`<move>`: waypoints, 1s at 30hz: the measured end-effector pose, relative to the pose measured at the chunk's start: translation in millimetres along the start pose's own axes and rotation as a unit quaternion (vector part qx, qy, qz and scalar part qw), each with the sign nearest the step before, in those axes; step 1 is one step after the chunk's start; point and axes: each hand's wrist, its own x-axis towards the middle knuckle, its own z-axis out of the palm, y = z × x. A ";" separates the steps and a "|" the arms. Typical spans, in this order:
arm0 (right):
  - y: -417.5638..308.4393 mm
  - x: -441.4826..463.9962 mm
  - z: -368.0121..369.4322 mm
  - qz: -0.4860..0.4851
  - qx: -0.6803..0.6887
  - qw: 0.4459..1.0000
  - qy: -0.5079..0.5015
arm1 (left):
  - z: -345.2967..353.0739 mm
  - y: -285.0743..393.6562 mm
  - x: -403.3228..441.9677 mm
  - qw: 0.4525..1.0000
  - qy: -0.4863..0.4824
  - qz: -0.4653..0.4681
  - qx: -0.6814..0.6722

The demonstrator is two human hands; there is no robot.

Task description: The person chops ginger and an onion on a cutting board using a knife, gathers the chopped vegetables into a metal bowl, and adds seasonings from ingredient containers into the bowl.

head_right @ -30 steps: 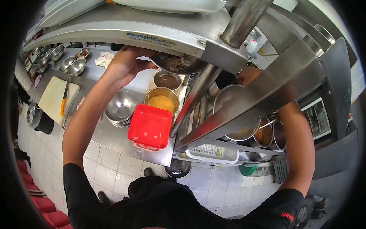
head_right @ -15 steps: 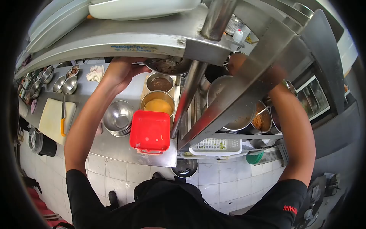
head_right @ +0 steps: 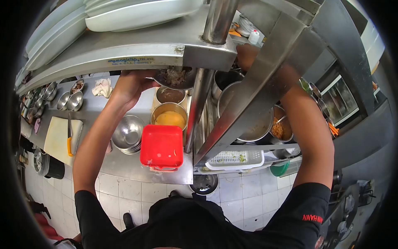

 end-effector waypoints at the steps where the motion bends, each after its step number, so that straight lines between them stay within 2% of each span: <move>1: 0.4 0.6 0.0 0.002 0.006 1.000 0.001 | -0.4 -0.3 0.2 1.000 0.006 -0.001 0.003; 7: 0.5 -28.7 -9.4 0.034 0.070 0.997 -0.002 | 2.1 -3.3 1.1 1.000 0.019 0.001 0.022; 16: -1.5 -45.3 -9.8 0.077 0.176 0.981 0.023 | -0.9 -5.2 14.6 0.998 -0.054 0.020 0.038; 30: 0.1 -89.1 -13.4 0.124 0.253 0.959 0.044 | 10.3 -7.6 10.7 1.000 -0.015 0.003 -0.024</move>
